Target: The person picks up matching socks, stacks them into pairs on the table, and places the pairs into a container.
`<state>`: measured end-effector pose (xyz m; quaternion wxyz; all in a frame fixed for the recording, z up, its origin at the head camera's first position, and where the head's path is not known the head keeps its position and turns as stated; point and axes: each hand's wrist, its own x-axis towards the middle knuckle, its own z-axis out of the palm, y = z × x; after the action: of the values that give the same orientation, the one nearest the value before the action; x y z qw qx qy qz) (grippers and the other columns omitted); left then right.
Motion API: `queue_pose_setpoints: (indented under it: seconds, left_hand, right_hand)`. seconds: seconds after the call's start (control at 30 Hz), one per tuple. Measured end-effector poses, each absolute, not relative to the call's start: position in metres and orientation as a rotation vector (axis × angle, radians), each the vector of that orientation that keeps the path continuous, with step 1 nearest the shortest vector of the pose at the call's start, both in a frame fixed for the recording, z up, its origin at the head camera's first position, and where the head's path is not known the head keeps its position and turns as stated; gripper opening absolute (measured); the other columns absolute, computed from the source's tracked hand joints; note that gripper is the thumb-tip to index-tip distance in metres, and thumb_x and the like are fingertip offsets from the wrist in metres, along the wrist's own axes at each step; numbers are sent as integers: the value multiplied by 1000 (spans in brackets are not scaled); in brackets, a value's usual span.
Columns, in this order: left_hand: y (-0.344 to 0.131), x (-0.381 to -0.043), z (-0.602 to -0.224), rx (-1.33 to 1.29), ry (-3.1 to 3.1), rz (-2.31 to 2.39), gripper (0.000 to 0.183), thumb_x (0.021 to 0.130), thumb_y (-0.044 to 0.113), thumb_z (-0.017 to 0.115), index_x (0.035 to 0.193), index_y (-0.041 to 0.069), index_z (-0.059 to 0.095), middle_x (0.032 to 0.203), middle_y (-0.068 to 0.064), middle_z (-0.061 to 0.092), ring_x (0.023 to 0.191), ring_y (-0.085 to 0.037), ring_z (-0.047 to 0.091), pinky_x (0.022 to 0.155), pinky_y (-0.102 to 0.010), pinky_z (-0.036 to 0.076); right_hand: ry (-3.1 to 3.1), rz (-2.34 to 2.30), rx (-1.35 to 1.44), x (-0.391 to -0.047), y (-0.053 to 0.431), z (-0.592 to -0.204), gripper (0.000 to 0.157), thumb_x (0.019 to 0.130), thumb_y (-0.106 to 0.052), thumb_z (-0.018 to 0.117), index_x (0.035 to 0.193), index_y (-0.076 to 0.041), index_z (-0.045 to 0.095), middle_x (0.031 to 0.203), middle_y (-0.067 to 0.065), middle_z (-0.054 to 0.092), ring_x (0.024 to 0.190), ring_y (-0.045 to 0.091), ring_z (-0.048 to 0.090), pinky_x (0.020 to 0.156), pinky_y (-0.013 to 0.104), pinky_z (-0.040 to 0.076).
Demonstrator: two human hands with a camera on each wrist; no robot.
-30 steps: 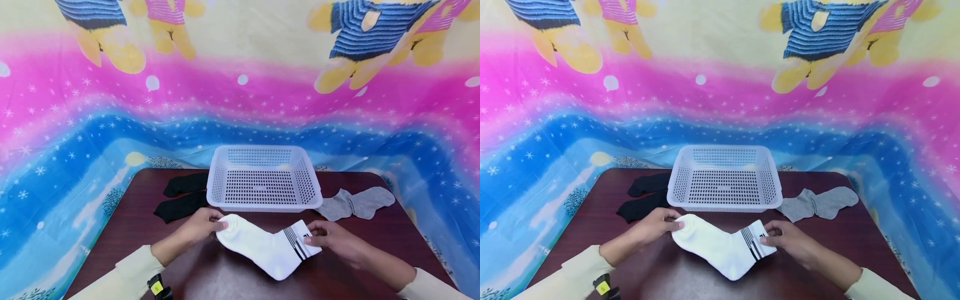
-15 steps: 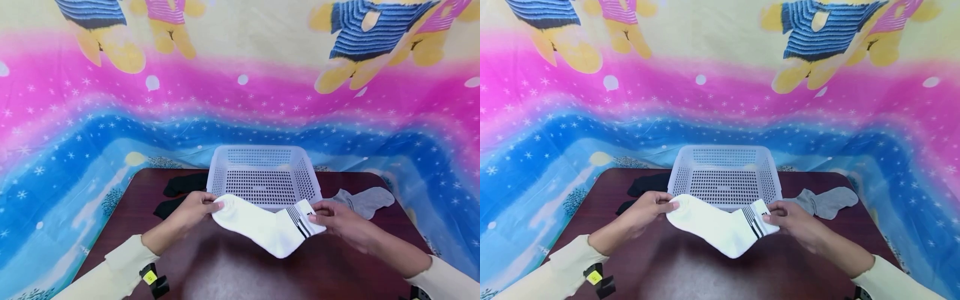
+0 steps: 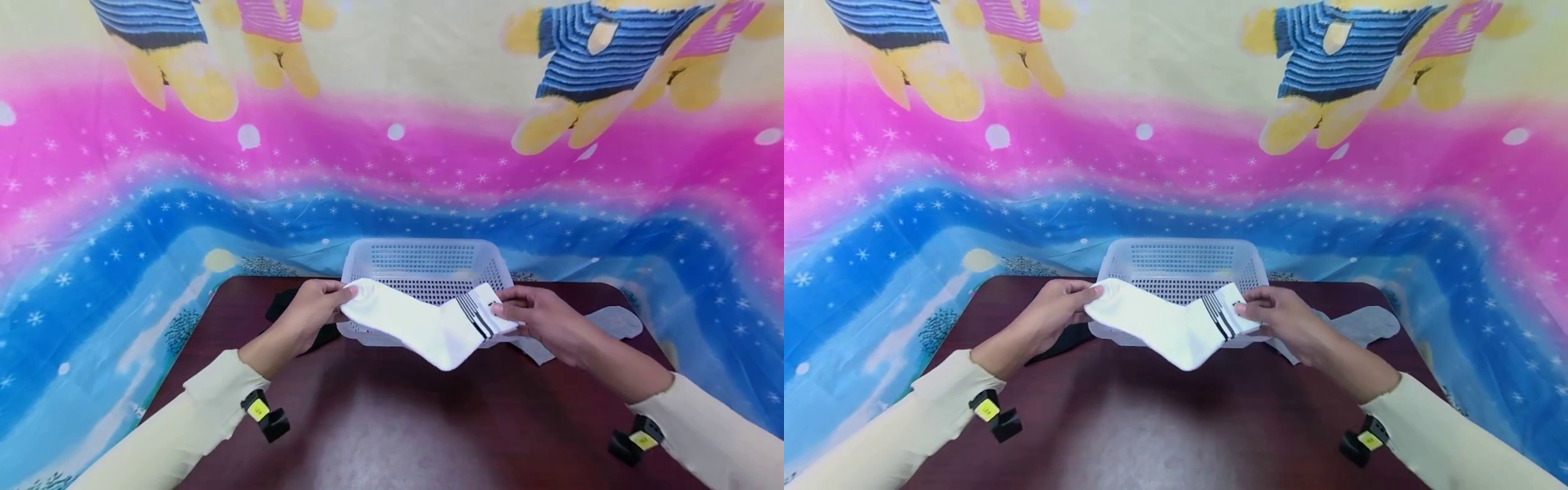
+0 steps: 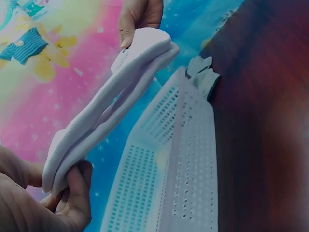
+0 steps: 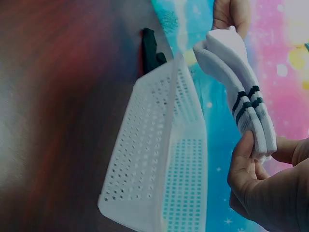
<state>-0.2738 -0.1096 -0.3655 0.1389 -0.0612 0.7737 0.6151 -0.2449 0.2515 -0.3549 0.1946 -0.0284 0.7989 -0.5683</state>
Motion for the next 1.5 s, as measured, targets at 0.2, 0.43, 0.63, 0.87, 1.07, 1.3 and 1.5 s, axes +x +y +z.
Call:
queue_pose_setpoints:
  seconds: [0.2, 0.43, 0.63, 0.87, 1.07, 1.3, 1.5]
  left_hand:
    - [-101, -302, -368, -241, 2244, 1826, 37, 98, 28, 56, 126, 3, 59, 117, -12, 62, 96, -20, 65, 91, -39, 53]
    - [-90, -333, -375, -341, 2267, 1848, 38, 98, 27, 54, 127, 3, 58, 116, -11, 62, 100, -23, 64, 91, -37, 52]
    - [-76, -362, -385, -421, 2418, 1731, 35, 98, 27, 54, 122, 2, 61, 110, -11, 65, 96, -21, 65, 84, -34, 54]
    - [-58, -390, -393, -479, 2493, 1662, 34, 97, 21, 54, 121, -2, 60, 115, -14, 65, 100, -23, 66, 83, -34, 55]
    - [-41, -395, -399, -449, 2486, 1592, 29, 97, 18, 54, 116, -3, 61, 112, -14, 64, 94, -22, 64, 79, -32, 55]
    - [-41, -403, -405, -447, 2554, 1500, 30, 97, 19, 55, 117, -3, 60, 111, -14, 63, 88, -21, 62, 76, -31, 54]
    - [-41, -407, -410, -464, 2577, 1418, 32, 96, 20, 58, 120, -2, 58, 111, -14, 62, 92, -22, 61, 75, -30, 52]
  right_hand:
    - [2256, -1563, -46, -277, 249, -352, 58, 96, -32, 57, 140, 2, 38, 132, 20, 49, 107, 20, 61, 95, 38, 50]
    - [2275, -1543, 9, -314, 244, -353, 56, 99, -28, 54, 141, 2, 34, 132, 19, 46, 105, 18, 60, 98, 39, 48]
    - [2349, -1525, 93, -347, 235, -356, 51, 98, -25, 54, 140, 1, 39, 131, 20, 49, 111, 27, 58, 100, 41, 47]
    - [2471, -1443, 210, -377, 222, -368, 42, 98, -23, 54, 134, -2, 47, 131, 17, 52, 116, 30, 56, 97, 41, 49]
    - [2633, -1234, 325, -394, 218, -381, 36, 97, -17, 56, 128, 0, 53, 127, 19, 53, 110, 30, 58, 87, 38, 53]
    - [2588, -1066, 287, -409, 217, -394, 40, 93, -5, 51, 133, 3, 50, 131, 20, 52, 109, 30, 58, 86, 39, 53]
    - [2589, -779, 139, -416, 214, -408, 19, 91, -3, 49, 108, 2, 57, 103, 14, 57, 78, 18, 54, 67, 29, 53]
